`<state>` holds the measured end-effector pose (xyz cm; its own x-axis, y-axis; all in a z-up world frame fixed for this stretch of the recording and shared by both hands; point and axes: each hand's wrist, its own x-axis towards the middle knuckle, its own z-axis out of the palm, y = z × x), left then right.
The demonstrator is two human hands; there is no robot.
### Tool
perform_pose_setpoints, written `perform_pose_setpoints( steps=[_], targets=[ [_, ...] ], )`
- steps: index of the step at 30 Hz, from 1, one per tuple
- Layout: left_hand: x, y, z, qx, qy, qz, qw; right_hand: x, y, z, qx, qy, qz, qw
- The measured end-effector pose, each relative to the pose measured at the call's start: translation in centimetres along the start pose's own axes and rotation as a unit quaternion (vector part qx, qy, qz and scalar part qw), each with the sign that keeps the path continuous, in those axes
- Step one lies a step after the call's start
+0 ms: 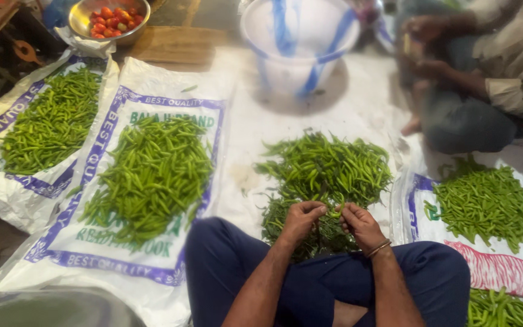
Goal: The person sits cross-legged on the floor and uses a small knife to trim the stems off green chilies. They pick up chilies from a pile in front of them, cut the stems, and place the trimmed chilies onto a large white sack labeled 'Best Quality'.
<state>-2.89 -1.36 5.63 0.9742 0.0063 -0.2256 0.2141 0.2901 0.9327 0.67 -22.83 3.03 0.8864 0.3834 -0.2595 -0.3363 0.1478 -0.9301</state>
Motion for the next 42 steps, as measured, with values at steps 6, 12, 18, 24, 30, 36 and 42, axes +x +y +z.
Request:
perform_pose_setpoints(
  steps=[6, 12, 18, 24, 30, 36, 42],
  targets=[
    [0.1, -0.6, 0.0, 0.16, 0.02, 0.024, 0.987, 0.6, 0.2, 0.9, -0.101, 0.009, -0.014, 0.995],
    [1.3, -2.7, -0.3, 0.068, -0.005, -0.025, 0.997, 0.5, 0.6, 2.5, -0.242, 0.075, -0.017, 0.967],
    [2.6, -3.1, -3.1, -0.148, -0.123, -0.012, 0.981, 0.1, 1.6, -4.9, 0.556, -0.092, -0.144, 0.813],
    [2.9, -4.3, -4.1, 0.517, 0.224, 0.067, 0.823, 4.6, 4.1, -8.0, 0.071, 0.206, 0.0, 0.976],
    [1.1, -2.5, -2.5, 0.486, 0.088, -0.055, 0.868, 7.2, 3.5, 0.8, -0.607, 0.167, -0.023, 0.776],
    [1.6, -2.9, -3.0, 0.37, 0.08, -0.005, 0.925, 7.5, 1.9, -0.7, -0.557, 0.199, -0.019, 0.806],
    [2.5, -3.4, -1.5, 0.255, 0.05, -0.071, 0.963, 3.9, 2.0, -2.4, -0.431, 0.246, -0.037, 0.867]
  ],
)
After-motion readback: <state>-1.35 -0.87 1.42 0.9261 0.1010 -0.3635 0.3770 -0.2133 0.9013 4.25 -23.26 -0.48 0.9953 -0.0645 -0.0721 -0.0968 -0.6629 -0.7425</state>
